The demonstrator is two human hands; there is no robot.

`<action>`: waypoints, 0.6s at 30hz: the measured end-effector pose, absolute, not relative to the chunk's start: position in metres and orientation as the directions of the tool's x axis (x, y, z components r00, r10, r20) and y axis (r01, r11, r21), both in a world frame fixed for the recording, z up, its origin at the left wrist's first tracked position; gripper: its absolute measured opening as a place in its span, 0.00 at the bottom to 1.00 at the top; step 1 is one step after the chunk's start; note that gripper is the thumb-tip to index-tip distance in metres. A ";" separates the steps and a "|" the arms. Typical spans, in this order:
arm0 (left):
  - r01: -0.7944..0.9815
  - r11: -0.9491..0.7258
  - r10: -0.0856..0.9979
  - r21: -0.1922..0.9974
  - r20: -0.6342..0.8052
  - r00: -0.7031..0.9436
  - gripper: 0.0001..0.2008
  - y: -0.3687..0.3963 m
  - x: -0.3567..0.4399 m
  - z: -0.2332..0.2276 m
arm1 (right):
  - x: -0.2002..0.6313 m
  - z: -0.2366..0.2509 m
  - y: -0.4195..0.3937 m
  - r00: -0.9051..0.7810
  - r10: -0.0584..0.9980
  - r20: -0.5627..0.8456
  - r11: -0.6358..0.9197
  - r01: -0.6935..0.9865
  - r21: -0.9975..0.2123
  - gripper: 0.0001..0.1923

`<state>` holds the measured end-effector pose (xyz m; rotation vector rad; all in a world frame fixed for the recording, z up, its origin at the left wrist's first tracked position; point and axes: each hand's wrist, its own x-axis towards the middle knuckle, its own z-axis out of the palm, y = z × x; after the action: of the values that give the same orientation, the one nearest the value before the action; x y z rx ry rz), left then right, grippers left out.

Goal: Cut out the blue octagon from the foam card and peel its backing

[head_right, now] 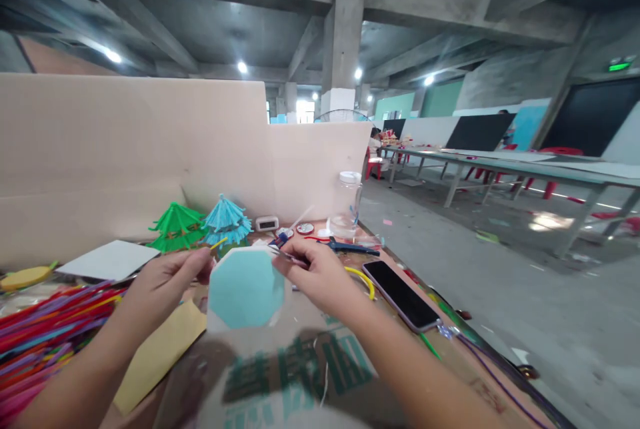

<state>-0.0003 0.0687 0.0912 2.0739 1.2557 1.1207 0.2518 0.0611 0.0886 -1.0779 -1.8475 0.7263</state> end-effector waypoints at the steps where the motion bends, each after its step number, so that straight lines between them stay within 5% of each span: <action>1: 0.497 -0.459 0.888 0.737 0.394 0.236 0.23 0.068 -0.004 0.092 | 0.252 0.088 0.060 -0.267 0.885 0.382 0.461 0.382 -0.801 0.15; 9: 0.305 -0.365 0.898 0.880 0.245 0.366 0.20 0.058 -0.010 0.087 | 0.251 0.093 0.053 -0.300 0.854 0.425 0.520 0.458 -0.721 0.11; 18: 0.512 -0.444 0.884 0.735 0.266 0.385 0.18 0.075 -0.013 0.076 | 0.261 0.086 0.064 -0.406 0.830 0.383 0.557 0.638 -0.531 0.08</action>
<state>-0.0132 0.0755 0.0762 2.0974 1.1943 0.8842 0.2614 0.0643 0.0861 -1.1728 -2.1724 0.4012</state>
